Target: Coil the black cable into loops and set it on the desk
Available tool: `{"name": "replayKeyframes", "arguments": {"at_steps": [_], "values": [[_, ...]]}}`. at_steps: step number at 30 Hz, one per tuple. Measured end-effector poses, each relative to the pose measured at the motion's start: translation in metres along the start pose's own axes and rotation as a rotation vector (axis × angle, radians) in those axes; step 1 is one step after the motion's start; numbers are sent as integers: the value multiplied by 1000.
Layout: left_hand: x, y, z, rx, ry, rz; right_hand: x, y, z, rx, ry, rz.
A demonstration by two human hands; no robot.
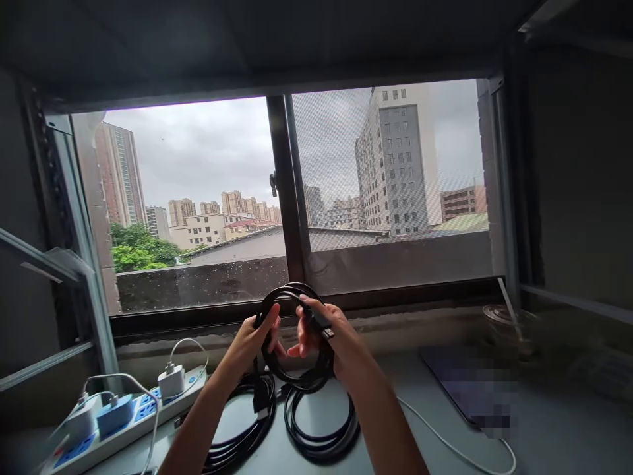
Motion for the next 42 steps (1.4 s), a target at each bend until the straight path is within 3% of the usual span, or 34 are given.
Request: {"name": "replayKeyframes", "arguments": {"at_steps": [2, 4, 8, 10, 18, 21, 25, 34, 42], "values": [[3, -8, 5, 0, 20, -57, 0, -4, -5, -11, 54, -15], [5, -18, 11, 12, 35, -143, 3, -19, -5, -189, 32, -78], [9, -21, 23, 108, 50, -205, 6, -62, 20, -987, -270, -395], [12, -14, 34, 222, 20, -169, 14, -76, 7, -1192, -253, -373], [17, 11, 100, 582, -230, 64, 28, -152, -63, -1283, 18, -330], [10, 22, 126, 744, -299, 159, 26, -165, -88, -1352, 88, -341], [0, 32, 148, 1033, -342, 163, 20, -169, -118, -1469, 141, -372], [-2, 64, 138, 1374, -108, 62, 20, -179, -131, -1480, 62, -406], [-8, 84, 163, 1409, 24, 74, 22, -180, -134, -1408, -73, -494]]}}
Point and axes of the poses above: each hand's wrist, its own x-axis towards the middle knuckle, its own y-axis out of the palm, z = x × y, the point moved 10 cm from there along x, towards the middle knuckle, and after that the axes turned 1 degree about -x, right-handed, at the moved point
